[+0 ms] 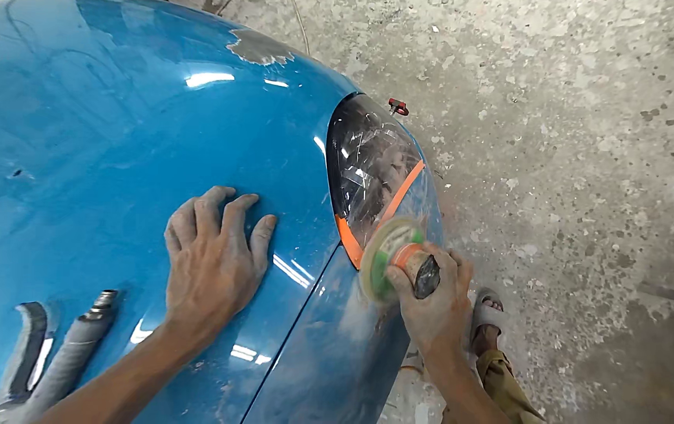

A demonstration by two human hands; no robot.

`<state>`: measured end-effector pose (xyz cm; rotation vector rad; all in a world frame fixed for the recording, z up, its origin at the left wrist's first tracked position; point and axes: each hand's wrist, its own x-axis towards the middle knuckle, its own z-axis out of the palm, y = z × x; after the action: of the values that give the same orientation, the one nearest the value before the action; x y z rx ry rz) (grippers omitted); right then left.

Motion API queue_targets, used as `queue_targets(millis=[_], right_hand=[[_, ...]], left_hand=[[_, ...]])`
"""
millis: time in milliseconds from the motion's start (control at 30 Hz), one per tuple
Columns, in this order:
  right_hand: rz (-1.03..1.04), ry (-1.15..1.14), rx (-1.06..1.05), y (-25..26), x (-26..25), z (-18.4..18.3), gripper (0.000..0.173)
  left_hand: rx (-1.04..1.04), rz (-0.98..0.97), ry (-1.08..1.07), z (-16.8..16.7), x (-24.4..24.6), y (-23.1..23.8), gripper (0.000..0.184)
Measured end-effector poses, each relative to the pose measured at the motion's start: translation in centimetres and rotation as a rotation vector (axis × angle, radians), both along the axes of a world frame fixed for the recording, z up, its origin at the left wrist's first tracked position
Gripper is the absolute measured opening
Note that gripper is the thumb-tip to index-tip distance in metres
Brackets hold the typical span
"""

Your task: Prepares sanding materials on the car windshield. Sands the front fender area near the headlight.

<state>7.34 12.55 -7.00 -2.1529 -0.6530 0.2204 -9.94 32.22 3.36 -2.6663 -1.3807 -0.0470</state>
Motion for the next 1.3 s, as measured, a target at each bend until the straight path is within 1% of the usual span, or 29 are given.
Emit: queue_targets(millis=[100,233,400,533,700,867,1033,1133,1300], right_hand=[[-0.021,-0.027,0.032,0.2,-0.1,0.0,0.065],[0.022,-0.031,0.036,0.6,-0.2,0.2,0.066],[-0.038,-0.064,0.031,1.1,0.3,0.1,0.066],[0.018,-0.058,0.038,1.0,-0.1,0.5,0.066],[-0.053,-0.057,0.014,2.1,1.0,0.3,0.067],[-0.008,-0.068,0.036,1.4,-0.5,1.0,0.064],[-0.059,-0.099,0.034,1.8,-0.1,0.9,0.063],[-0.035,-0.11,0.067,1.6,-0.6,1.3,0.063],[-0.038,-0.086,0.059,2.0,-0.6,1.5,0.063]], left_hand=[[0.001,0.0,-0.004,0.0,0.0,0.1,0.061],[0.004,-0.002,-0.004,0.1,0.1,0.1,0.062],[0.008,0.006,-0.004,0.0,0.1,0.1,0.061],[0.0,0.001,-0.008,0.1,0.2,0.1,0.062],[0.001,0.006,-0.004,0.1,0.1,0.2,0.062],[0.002,0.008,-0.008,0.0,0.1,0.1,0.063],[0.004,0.005,-0.007,0.0,0.1,0.1,0.062],[-0.001,0.007,-0.013,0.0,0.1,0.1,0.063],[-0.004,0.006,-0.016,0.0,0.1,0.1,0.063]])
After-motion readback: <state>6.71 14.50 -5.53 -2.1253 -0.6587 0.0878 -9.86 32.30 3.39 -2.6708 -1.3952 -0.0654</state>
